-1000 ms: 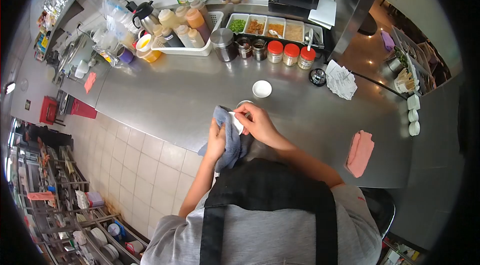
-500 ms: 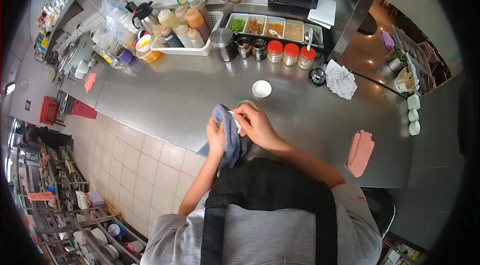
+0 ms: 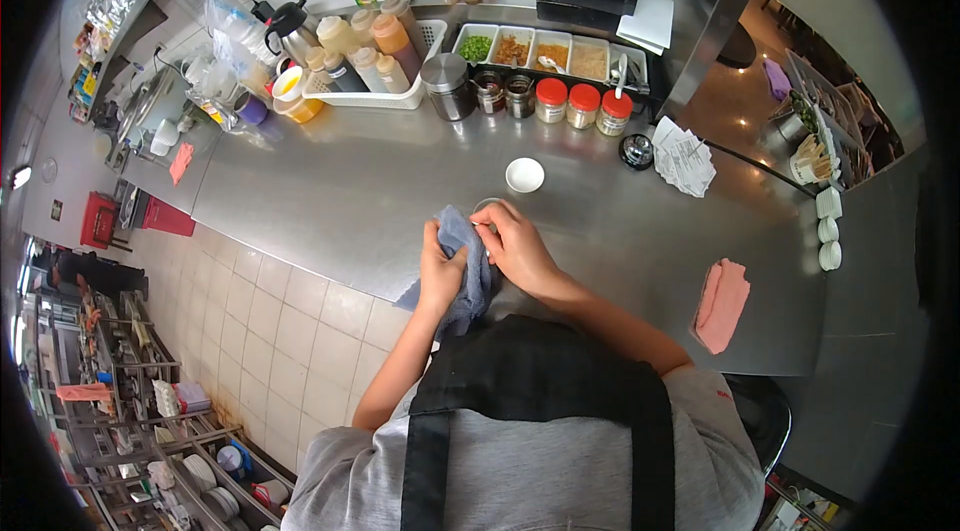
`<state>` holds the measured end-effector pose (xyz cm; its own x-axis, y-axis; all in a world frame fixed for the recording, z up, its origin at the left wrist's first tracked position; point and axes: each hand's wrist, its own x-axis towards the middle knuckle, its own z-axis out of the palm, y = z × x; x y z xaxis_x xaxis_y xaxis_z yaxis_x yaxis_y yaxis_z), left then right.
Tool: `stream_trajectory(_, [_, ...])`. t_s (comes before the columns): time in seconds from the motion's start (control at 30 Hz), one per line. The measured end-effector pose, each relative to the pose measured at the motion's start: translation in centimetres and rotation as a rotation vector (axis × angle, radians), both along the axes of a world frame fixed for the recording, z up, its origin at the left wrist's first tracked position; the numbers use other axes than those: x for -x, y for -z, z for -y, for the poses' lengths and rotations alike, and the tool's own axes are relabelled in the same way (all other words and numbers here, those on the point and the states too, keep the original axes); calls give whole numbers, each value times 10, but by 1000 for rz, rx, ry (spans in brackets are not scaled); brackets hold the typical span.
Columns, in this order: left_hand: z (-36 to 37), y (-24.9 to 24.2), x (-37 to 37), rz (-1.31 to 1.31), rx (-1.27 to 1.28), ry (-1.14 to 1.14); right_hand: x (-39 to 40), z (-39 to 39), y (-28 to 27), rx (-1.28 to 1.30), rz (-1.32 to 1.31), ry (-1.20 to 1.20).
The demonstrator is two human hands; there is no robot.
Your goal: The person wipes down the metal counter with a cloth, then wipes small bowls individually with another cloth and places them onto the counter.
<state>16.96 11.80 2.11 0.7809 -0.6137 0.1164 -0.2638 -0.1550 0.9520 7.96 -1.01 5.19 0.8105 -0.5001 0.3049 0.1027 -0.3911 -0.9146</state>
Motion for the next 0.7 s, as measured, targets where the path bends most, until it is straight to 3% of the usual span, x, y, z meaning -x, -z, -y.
stream_trajectory(0.03, [3,0,1,115,9,-45,1,1,0,17,-4,20])
stream_trajectory(0.13, [5,-5,3,-83,-94,-189,5,-5,-7,-133,-25,-51])
stream_trajectory(0.23, [1,-5,1,115,-325,-183,5,-4,-2,-135,-78,-41])
stream_trajectory(0.33, [-2,-7,1,-50,-102,-112,3,0,8,-90,-93,-23])
stream_trajectory(0.47, [-13,10,-14,37,162,-219,-2,28,21,-225,-102,159])
stream_trajectory(0.7, [-46,20,-27,-149,198,-188,-21,110,73,-143,-98,465])
